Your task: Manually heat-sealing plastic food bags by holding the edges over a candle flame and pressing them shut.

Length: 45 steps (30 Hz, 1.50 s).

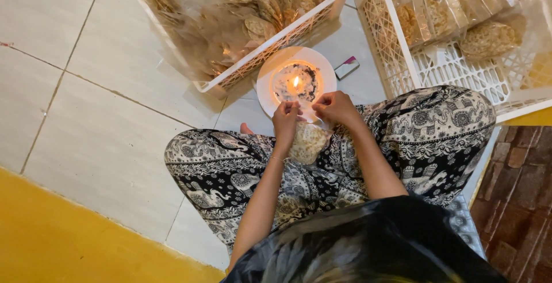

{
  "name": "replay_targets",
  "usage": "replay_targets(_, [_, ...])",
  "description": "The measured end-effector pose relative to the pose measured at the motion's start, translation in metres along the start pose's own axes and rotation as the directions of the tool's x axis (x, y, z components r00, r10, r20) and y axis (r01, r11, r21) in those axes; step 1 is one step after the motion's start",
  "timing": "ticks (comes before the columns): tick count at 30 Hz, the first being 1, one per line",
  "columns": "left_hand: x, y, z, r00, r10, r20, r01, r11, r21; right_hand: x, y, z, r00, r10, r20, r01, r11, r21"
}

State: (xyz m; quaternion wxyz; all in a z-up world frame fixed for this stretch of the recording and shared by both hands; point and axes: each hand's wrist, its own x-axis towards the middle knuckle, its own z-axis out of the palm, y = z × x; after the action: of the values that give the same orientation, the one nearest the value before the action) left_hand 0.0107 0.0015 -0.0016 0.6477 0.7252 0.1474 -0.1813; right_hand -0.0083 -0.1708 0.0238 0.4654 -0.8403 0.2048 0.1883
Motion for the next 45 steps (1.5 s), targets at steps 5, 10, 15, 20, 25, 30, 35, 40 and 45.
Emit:
replay_targets(5, [0.015,-0.003,0.003,0.998,-0.028,-0.048,0.03,0.999,0.043,0.017,0.009,0.016,0.998,0.025,-0.066,-0.024,1.0,0.016])
replay_targets(10, [0.03,-0.007,0.004,0.996,-0.05,-0.078,0.059,0.992,0.107,0.04,0.021,0.031,0.995,0.011,-0.103,-0.005,0.998,0.056])
replay_targets(15, [0.037,-0.003,0.003,0.992,-0.076,-0.105,0.09,0.987,0.131,0.044,0.01,0.036,0.99,0.064,-0.123,-0.044,0.986,0.162])
replay_targets(20, [0.048,-0.004,0.002,0.988,-0.084,-0.127,0.104,0.982,0.155,0.044,0.0,0.037,0.988,0.09,-0.129,-0.056,0.967,0.248])
replay_targets(25, [0.058,-0.011,0.001,0.985,-0.1,-0.142,0.12,0.984,0.135,0.049,-0.001,0.041,0.987,0.064,-0.149,-0.023,0.966,0.259])
replay_targets(30, [0.069,-0.019,0.005,0.978,-0.131,-0.16,0.149,0.983,0.103,0.056,0.002,0.042,0.986,0.049,-0.16,-0.014,0.977,0.211])
replay_targets(35, [0.068,-0.013,0.005,0.977,-0.134,-0.164,0.148,0.986,0.08,0.069,0.013,0.046,0.982,0.036,-0.183,-0.001,0.982,0.189])
replay_targets(40, [0.07,-0.014,0.006,0.979,-0.127,-0.161,0.142,0.986,0.085,0.065,0.008,0.044,0.981,0.033,-0.191,0.001,0.984,0.177])
replay_targets(45, [0.068,-0.011,0.005,0.979,-0.115,-0.169,0.134,0.986,0.104,0.072,0.014,0.045,0.981,0.035,-0.191,0.001,0.983,0.184])
